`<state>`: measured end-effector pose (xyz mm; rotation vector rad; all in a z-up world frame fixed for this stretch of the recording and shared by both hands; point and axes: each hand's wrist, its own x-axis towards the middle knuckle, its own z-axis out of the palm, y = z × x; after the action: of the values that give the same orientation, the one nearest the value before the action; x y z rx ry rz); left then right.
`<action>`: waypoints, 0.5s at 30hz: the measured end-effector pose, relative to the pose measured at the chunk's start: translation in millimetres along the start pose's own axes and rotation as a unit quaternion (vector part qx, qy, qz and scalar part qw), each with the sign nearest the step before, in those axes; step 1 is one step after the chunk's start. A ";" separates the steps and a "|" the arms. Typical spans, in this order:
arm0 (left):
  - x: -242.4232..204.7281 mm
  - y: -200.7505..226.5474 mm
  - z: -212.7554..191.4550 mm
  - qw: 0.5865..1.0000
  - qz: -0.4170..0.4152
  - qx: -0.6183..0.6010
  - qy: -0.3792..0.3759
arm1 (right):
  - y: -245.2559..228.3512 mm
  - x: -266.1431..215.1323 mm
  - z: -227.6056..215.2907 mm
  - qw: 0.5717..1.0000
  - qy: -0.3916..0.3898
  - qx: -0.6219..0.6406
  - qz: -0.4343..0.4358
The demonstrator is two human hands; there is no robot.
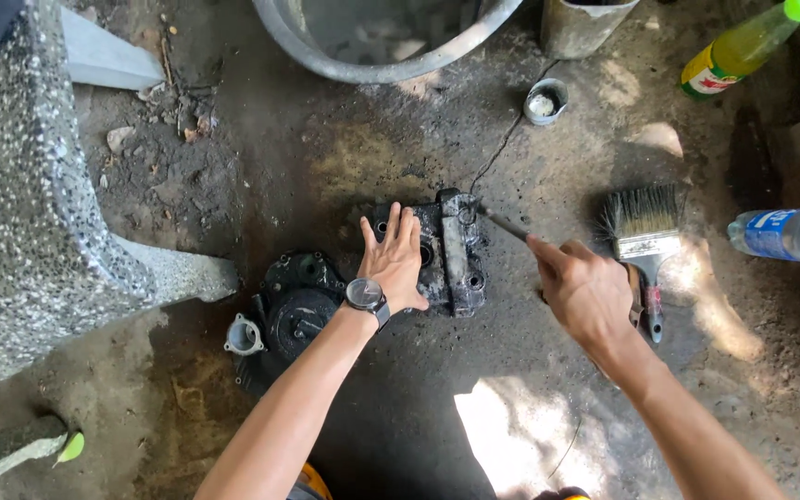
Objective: Cleaning motorcycle engine components with a brush and solvent.
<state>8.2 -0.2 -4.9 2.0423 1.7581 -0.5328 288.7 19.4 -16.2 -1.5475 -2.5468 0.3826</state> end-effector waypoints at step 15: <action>0.1 1.6 1.0 1.000 -0.004 0.006 0.001 | -15.0 -3.6 -2.5 0.998 0.018 0.059 0.027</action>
<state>9.7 -0.8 -5.7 2.0466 1.7678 -0.5461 278.2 10.0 -9.5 -1.5672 -2.4129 0.4986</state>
